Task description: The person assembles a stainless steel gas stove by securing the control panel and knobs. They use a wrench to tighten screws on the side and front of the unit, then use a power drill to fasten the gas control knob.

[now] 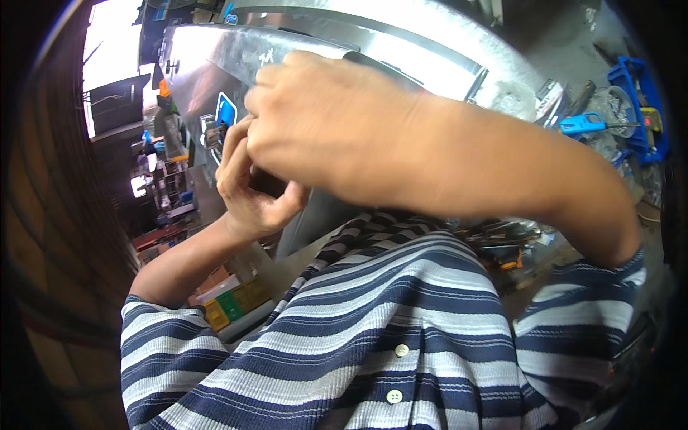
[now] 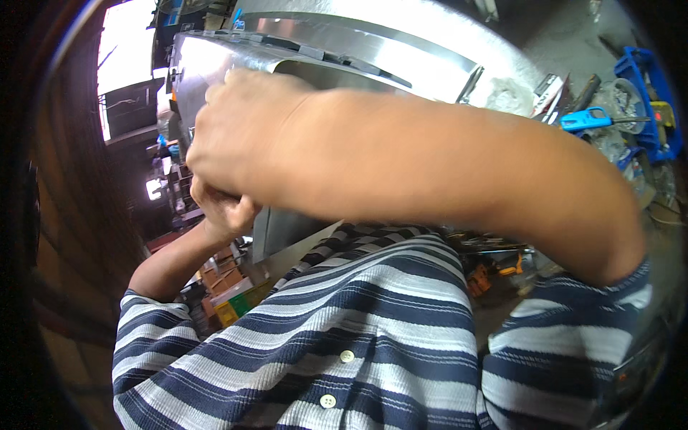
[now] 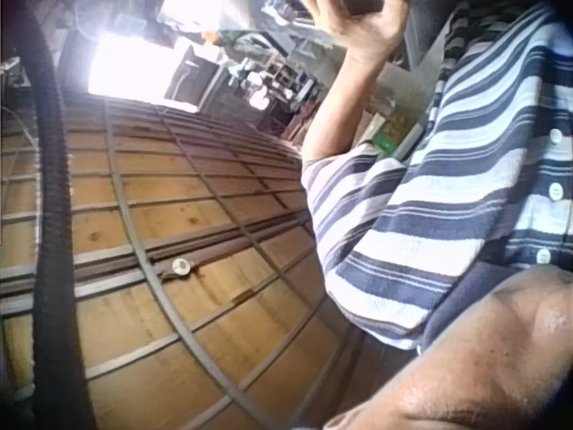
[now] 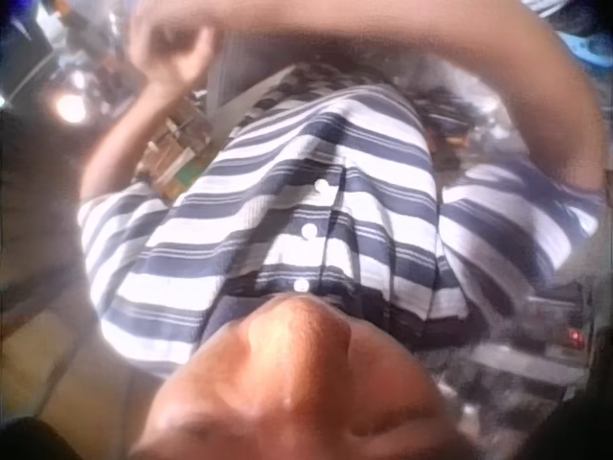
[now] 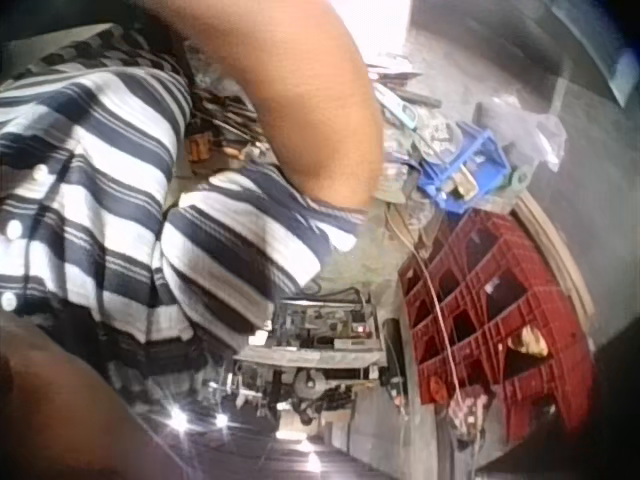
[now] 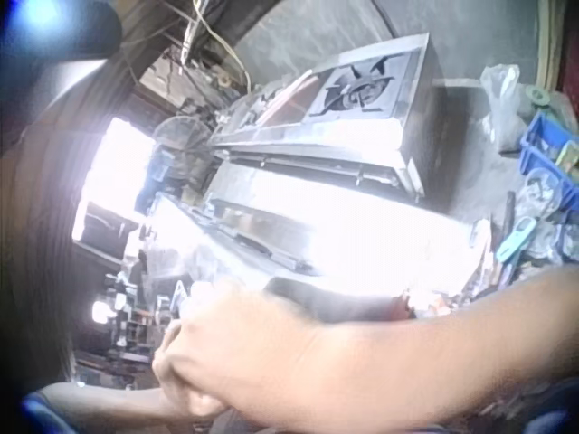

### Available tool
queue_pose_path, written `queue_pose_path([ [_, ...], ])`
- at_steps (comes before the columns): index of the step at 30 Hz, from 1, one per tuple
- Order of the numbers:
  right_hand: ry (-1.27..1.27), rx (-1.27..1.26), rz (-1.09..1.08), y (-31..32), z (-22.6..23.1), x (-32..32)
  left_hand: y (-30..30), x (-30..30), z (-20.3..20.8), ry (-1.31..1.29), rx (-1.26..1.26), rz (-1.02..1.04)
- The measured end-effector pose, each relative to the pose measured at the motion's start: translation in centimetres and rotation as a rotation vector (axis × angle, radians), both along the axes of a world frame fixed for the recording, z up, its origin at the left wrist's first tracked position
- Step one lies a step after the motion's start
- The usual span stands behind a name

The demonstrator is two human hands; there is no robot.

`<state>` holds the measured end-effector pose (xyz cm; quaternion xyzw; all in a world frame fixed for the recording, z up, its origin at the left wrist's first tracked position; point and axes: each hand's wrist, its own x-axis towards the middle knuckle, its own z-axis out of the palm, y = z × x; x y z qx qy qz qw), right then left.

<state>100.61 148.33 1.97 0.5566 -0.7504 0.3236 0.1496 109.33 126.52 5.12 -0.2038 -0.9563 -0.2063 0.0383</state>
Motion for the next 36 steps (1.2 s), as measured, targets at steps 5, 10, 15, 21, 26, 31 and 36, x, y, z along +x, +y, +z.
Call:
queue_pose_path([
  [5,-0.386,-0.950,-0.208,6.8,-5.2,-2.0,-0.3,-0.2,-0.1,0.091,0.044,-0.042],
  [10,-0.676,-0.648,-1.129,14.8,-24.3,-3.2,-0.1,0.1,-0.3,0.092,-0.040,-0.097],
  [15,-0.627,0.230,-1.012,9.5,-36.4,2.0,0.4,-0.6,-0.5,0.120,-0.016,-0.116],
  [21,-0.389,0.469,-1.063,8.1,-39.2,2.7,-0.5,-2.4,-0.5,0.235,0.071,-0.261],
  [26,-0.458,0.052,-1.201,7.8,-31.0,5.8,-2.1,-4.5,0.5,0.223,0.049,-0.455],
  [31,-0.661,-1.044,-0.797,6.5,-14.3,13.1,-3.0,-8.1,1.1,0.249,0.024,-0.762],
  [36,-0.492,-1.374,-0.297,0.9,-8.1,17.2,-2.4,-10.8,0.7,0.157,0.129,-0.971],
])
